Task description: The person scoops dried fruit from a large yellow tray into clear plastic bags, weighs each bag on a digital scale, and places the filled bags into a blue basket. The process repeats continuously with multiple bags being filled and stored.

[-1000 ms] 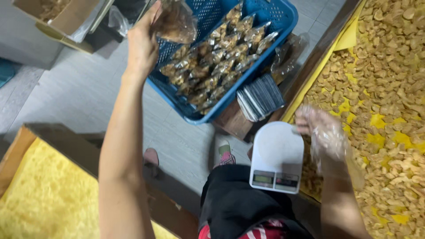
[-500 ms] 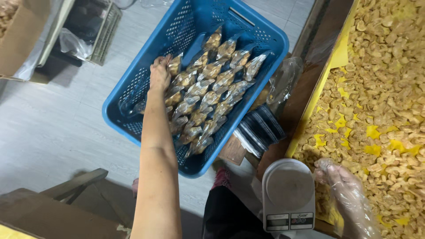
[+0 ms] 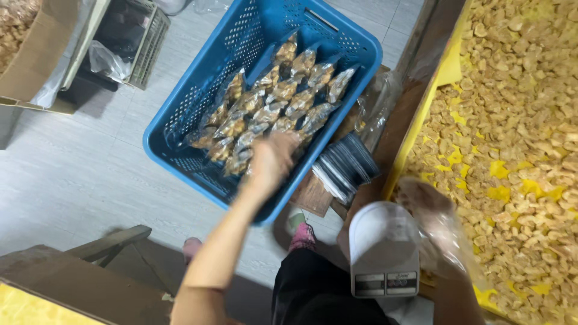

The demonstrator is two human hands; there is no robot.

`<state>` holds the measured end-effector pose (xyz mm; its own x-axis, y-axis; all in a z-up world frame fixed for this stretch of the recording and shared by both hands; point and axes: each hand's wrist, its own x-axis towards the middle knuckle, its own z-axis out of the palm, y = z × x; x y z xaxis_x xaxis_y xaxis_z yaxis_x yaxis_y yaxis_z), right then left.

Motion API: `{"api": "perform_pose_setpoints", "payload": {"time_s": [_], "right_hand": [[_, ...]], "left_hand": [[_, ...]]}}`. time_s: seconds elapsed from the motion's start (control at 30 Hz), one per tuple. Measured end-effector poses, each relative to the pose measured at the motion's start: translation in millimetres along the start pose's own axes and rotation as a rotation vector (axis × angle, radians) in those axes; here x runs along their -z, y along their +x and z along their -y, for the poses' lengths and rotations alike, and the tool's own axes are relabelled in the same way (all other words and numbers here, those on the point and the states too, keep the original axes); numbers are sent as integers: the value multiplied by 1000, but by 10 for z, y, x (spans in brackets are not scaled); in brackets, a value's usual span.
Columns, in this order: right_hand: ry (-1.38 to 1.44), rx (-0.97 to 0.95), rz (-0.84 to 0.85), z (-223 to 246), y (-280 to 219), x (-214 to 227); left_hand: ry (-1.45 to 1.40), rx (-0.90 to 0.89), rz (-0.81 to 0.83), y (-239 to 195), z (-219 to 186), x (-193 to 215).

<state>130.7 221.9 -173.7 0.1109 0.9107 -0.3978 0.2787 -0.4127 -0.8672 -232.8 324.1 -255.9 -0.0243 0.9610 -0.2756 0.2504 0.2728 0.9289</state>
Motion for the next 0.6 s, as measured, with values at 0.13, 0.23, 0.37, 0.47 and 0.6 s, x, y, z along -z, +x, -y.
{"api": "perform_pose_setpoints", "payload": {"time_s": [0.13, 0.23, 0.37, 0.47, 0.6], "right_hand": [[-210, -21, -46, 209, -208, -146], [-109, 85, -14, 277, -426, -12], [-867, 905, -101, 152, -632, 346], [-79, -78, -14, -57, -592, 538], [227, 8, 108, -346, -491, 850]], "left_hand": [[-166, 189, 154, -1022, 480, -1114], [-83, -54, -119, -1066, 985, -1465], [-379, 377, -146, -698, 1351, -1674], [-348, 416, -161, -537, 1478, -1794], [-468, 348, -204, -406, 1649, -1909]]}}
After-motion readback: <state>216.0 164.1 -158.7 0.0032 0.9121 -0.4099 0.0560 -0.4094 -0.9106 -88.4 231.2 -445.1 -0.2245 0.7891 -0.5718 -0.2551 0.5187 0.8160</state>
